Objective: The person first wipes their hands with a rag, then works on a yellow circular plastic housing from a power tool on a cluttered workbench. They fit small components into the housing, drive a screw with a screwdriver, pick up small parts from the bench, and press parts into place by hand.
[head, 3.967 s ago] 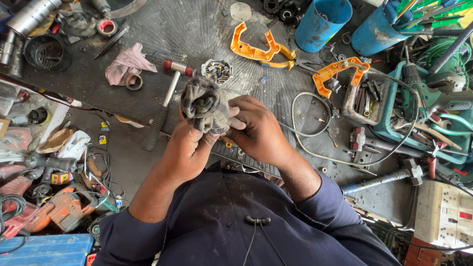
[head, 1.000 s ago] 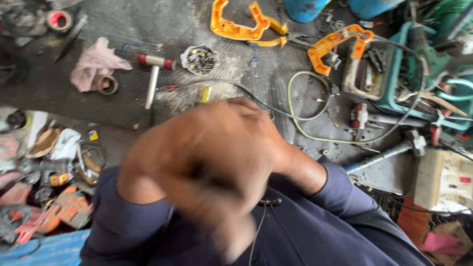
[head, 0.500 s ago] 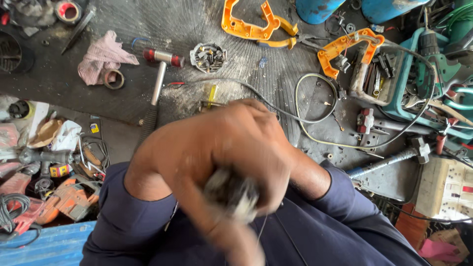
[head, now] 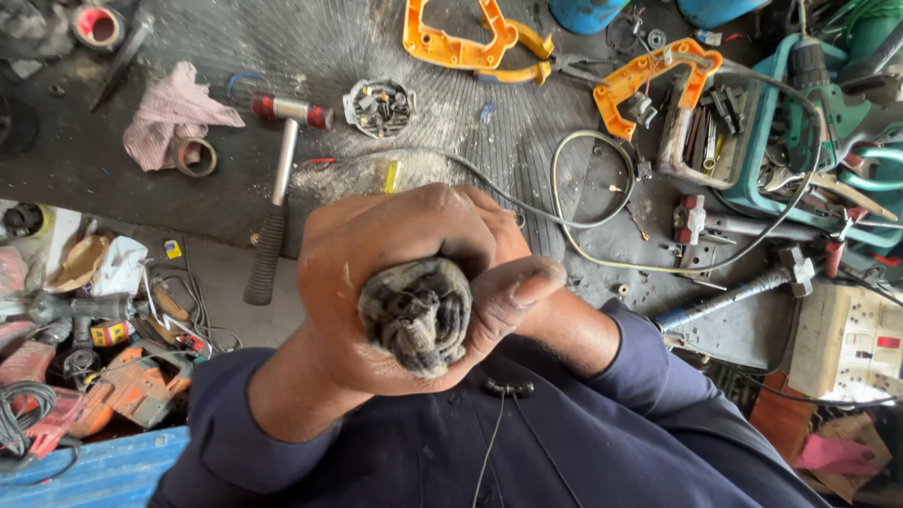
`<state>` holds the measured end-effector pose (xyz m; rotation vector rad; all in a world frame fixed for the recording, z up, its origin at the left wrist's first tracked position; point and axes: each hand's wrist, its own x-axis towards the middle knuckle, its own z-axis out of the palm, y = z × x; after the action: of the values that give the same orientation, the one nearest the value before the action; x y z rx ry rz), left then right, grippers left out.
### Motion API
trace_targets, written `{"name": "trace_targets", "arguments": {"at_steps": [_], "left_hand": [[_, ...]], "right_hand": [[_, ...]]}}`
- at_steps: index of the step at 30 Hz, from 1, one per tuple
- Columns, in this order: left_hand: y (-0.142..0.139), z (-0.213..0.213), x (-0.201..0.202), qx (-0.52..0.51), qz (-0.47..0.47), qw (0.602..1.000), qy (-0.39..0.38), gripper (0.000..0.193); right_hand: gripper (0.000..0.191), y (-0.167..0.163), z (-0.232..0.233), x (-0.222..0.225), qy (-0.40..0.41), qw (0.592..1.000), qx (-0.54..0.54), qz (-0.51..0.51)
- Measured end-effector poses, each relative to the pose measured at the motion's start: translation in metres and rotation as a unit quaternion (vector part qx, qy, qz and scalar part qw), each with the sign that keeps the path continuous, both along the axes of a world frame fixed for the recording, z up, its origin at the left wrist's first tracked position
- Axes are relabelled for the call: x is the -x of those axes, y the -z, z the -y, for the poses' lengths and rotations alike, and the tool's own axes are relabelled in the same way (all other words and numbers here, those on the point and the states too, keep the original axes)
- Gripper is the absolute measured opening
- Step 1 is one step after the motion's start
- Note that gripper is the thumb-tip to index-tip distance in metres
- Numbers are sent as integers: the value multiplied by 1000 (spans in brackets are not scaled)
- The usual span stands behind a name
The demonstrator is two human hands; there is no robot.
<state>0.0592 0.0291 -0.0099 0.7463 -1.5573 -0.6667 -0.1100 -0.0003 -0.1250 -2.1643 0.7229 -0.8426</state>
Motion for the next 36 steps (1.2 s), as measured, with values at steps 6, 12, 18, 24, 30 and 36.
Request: {"name": "trace_targets", "arguments": {"at_steps": [6, 12, 18, 24, 30, 36], "left_hand": [[-4, 7, -8, -8, 34, 992, 120, 23], [-6, 16, -19, -44, 23, 952, 303, 22], [-6, 9, -28, -63, 60, 964, 251, 25], [-12, -3, -29, -87, 1, 939, 334, 27], [-3, 1, -19, -137, -103, 914, 368, 26], [5, -28, 7, 74, -37, 996, -45, 37]], "right_hand": [[49, 2, 4, 2, -22, 998, -56, -16], [43, -20, 3, -3, -67, 997, 18, 45], [53, -33, -13, -4, -44, 986, -114, 115], [20, -12, -12, 3, -86, 990, 113, -14], [26, -16, -16, 5, -75, 987, 142, 1], [22, -24, -29, 7, -31, 988, 146, -23]]}}
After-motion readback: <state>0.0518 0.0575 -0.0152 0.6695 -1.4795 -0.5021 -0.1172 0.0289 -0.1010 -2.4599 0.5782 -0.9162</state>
